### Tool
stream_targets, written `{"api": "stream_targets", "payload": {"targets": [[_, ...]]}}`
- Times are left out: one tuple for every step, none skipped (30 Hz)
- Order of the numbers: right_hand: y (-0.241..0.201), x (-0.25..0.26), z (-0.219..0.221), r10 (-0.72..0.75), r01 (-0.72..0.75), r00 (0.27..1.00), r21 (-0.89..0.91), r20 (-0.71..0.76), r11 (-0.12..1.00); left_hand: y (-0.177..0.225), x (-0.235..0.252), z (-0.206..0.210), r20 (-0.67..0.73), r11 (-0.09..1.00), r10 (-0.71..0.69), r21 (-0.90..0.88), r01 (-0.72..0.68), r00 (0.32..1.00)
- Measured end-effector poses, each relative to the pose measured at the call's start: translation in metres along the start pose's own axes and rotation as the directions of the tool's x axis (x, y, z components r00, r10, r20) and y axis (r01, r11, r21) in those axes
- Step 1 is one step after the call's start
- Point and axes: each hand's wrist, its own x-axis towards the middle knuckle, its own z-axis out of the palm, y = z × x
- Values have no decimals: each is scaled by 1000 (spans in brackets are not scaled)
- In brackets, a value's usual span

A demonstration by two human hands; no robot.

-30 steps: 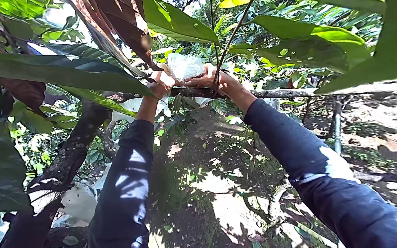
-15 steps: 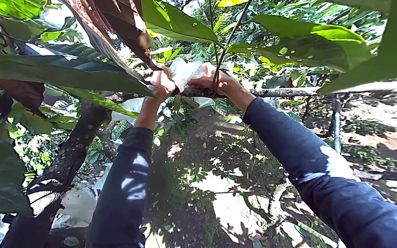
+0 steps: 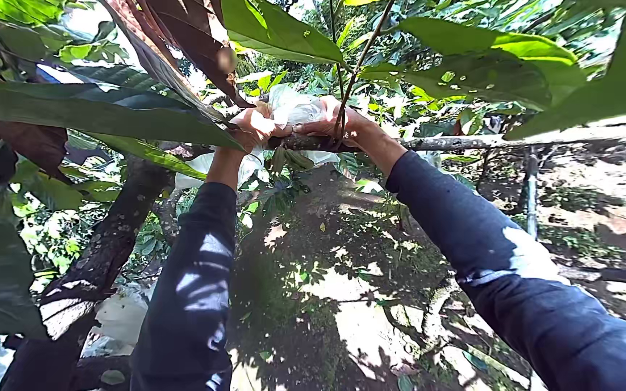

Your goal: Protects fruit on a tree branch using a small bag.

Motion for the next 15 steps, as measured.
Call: {"api": "stream_targets", "payload": {"targets": [[0, -1, 0, -5, 5, 1000, 2, -7, 1000, 1, 2, 1, -15, 999, -20, 30, 20, 1000], [0, -3, -1, -8, 8, 1000, -2, -3, 1000, 2, 2, 2, -36, 999, -14, 43, 16, 999], [0, -5, -2, -17, 17, 1000, -7, 2, 1000, 2, 1, 3, -60, 1000, 7, 31, -5, 998], [-1, -6, -4, -26, 26, 1000, -30, 3, 999, 2, 1, 4, -74, 1000, 24, -1, -24, 997], [-1, -7, -5, -29, 28, 1000, -57, -11, 998, 1, 0, 5, -88, 999, 37, -32, -40, 995], [-2, -6, -4, -23, 22, 999, -65, -23, 998, 0, -1, 4, -94, 997, 48, -50, -53, 994], [-2, -5, -4, -14, 14, 1000, -57, -11, 998, 0, -1, 3, -91, 997, 55, -48, -59, 994], [-2, -4, -4, -16, 16, 1000, -39, 13, 999, 0, -1, 3, -86, 997, 62, -36, -66, 994], [-2, -4, -5, -24, 25, 998, -18, 50, 1000, 0, -1, 2, -85, 997, 77, -8, -78, 993], [-2, -3, -5, -34, 35, 995, -11, 90, 999, -1, -2, 2, -93, 995, 96, 26, -94, 991], [-2, -4, -4, -47, 47, 993, 0, 109, 999, -2, -3, 2, -112, 991, 125, 58, -119, 986], [-3, -4, -2, -61, 61, 990, 4, 125, 998, -4, -5, 1, -134, 984, 158, 97, -146, 978], [-3, -4, -1, -73, 73, 989, 5, 128, 997, -6, -7, 0, -156, 976, 192, 130, -172, 969], [-3, -3, -1, -82, 82, 988, 8, 133, 997, -7, -9, -2, -169, 970, 216, 151, -191, 962], [-3, -3, -1, -82, 80, 986, 16, 145, 997, -7, -10, -3, -181, 968, 225, 158, -197, 957]]}}
